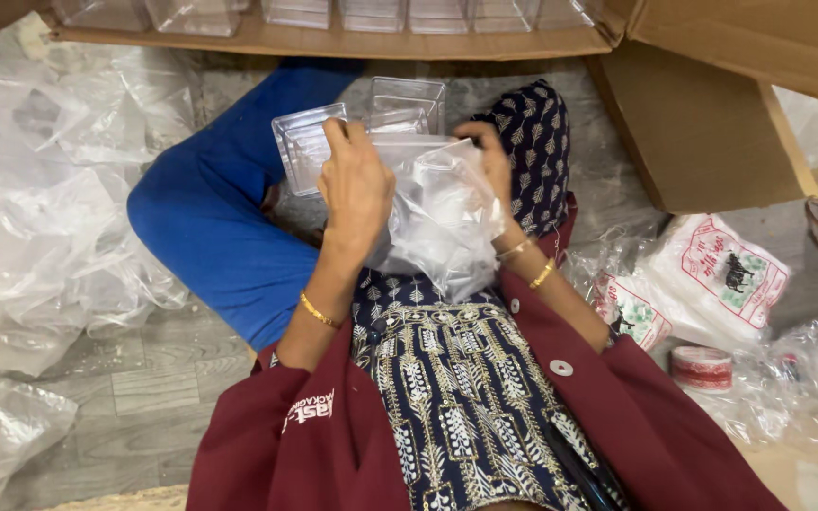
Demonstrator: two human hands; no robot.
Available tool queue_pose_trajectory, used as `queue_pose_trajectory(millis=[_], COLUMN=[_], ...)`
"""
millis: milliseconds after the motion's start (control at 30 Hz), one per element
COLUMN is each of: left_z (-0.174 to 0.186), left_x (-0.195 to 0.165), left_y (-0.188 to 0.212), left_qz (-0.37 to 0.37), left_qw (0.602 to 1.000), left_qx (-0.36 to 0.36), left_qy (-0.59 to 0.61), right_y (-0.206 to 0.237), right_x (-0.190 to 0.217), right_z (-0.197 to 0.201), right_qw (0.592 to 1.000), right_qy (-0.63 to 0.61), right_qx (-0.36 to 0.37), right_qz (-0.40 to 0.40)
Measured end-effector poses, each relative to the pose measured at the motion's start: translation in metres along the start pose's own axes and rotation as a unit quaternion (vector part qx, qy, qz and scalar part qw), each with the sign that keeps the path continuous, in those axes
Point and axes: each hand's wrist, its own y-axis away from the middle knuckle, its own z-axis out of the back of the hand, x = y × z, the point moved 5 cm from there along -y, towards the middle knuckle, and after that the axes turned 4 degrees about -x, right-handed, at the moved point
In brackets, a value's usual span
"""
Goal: The person sits on the floor and repeatedly takes clear plastic containers from a cardboard box, places them into small plastic bags, and sets the filled bags aside. The process is repeated for multiple containers.
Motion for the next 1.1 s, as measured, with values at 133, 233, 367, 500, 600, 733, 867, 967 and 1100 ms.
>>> queue_pose_trajectory(millis=[133, 233, 367, 500, 600, 733, 867, 967, 1100], left_z=[0.004, 0.02, 0.04, 0.054, 0.063, 0.05, 0.013, 0.002, 0.081], left_x=[-0.005, -0.026, -0.048, -0.06, -0.064, -0.057, -0.069, -0.065, -0.006], left_y=[-0.007, 0.005, 0.036, 0.049, 0.039, 0.015, 0.024, 0.027, -0.003], left_qz=[-0.004, -0.094, -0.117, -0.026, 0.001, 0.017, -0.094, -0.075, -0.378], left_qw=[0.998, 0.984, 0.939, 0.865, 0.81, 0.751, 0.779, 0.798, 0.887], left_qx=[0.05, 0.003, -0.021, 0.026, 0.037, 0.131, 0.385, 0.433, -0.079], left_qy=[-0.027, 0.149, 0.322, 0.5, 0.585, 0.647, 0.486, 0.412, 0.253], right_y=[-0.007, 0.01, 0.042, 0.046, 0.045, 0.039, 0.026, 0.012, 0.01], right_x=[-0.006, 0.018, 0.078, 0.139, 0.149, 0.126, 0.118, 0.125, 0.151], right_z=[-0.011, 0.003, 0.023, 0.027, 0.026, 0.053, 0.066, 0.055, 0.054], right_qw=[0.998, 0.999, 0.991, 0.991, 0.987, 0.989, 0.962, 0.965, 0.986], right_qy=[0.047, -0.014, -0.118, -0.128, -0.081, 0.019, 0.157, 0.156, 0.034], right_qx=[0.032, 0.043, 0.036, 0.029, 0.109, 0.055, 0.065, 0.072, 0.046], right_qz=[0.017, -0.005, -0.043, 0.039, 0.089, 0.139, 0.211, 0.2, 0.155])
